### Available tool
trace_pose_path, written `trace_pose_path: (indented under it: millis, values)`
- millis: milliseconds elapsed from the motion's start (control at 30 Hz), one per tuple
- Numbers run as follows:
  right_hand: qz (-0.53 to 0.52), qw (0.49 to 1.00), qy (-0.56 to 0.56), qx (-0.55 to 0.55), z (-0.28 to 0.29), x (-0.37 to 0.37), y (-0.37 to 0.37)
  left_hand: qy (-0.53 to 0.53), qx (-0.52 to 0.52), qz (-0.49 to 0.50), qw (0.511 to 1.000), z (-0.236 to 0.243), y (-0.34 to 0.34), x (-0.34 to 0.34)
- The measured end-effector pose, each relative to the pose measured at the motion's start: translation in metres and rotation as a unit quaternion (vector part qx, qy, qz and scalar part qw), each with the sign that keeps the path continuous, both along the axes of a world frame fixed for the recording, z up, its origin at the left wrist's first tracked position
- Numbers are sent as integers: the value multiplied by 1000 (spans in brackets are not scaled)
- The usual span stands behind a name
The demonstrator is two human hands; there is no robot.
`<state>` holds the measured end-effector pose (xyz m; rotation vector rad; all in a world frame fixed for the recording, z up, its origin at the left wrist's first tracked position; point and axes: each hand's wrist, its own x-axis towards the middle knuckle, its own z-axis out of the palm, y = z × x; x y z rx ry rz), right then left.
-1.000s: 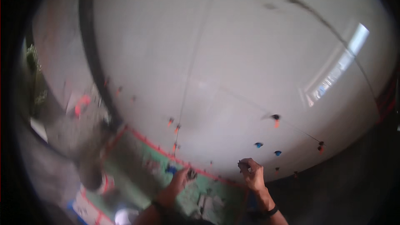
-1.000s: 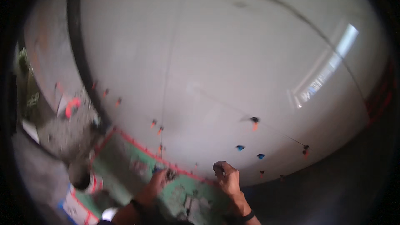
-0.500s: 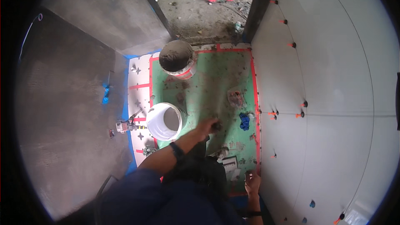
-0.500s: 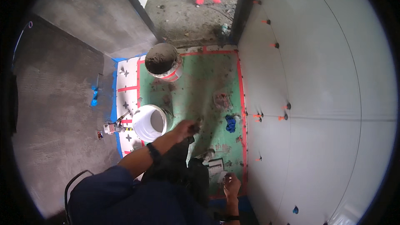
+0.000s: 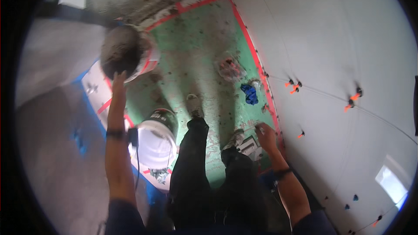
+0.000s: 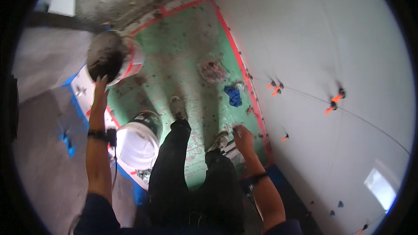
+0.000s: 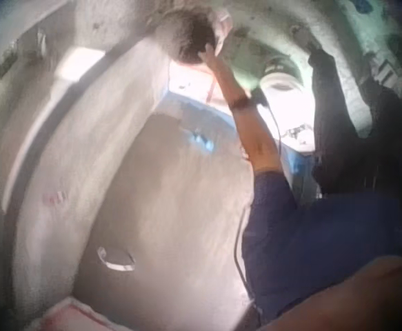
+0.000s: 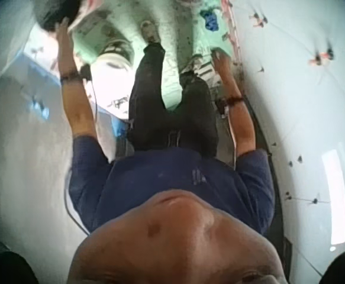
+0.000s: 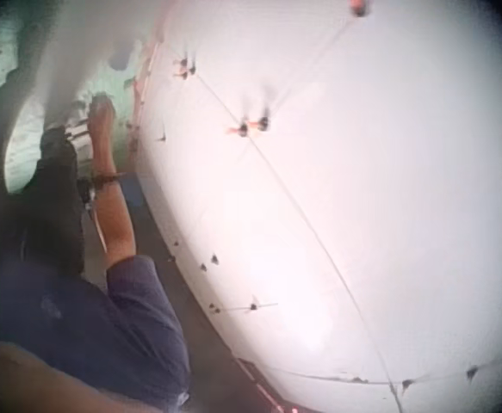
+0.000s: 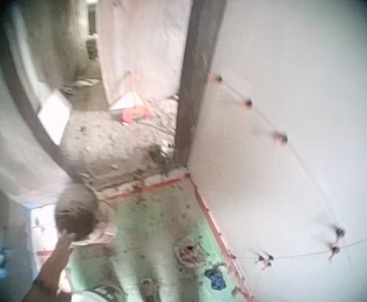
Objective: Apply adhesive to a wall tile and install it onto a vertical surface using leveling clips.
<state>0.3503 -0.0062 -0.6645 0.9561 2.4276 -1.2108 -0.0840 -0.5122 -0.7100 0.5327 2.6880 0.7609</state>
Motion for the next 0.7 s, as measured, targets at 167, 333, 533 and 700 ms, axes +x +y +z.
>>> trace_pose_path:
  millis: [167, 333, 533, 700]
  values:
    - [-135, 988, -69, -11, -263, -2, -10, -292, 244, 280, 881, -27, 78, 97]
    - [-168, 962, -136, 166, -409, 31, 33, -217, 11, 183, 959, -49, 99, 136]
    - [-143, 954, -186, 187, -413, 33, 119, -201, -24, 152, 967, -53, 154, 145]
    - [-105, 981, 50, 154, -252, 75, 68, -341, 112, 23, 933, 23, 237, 174]
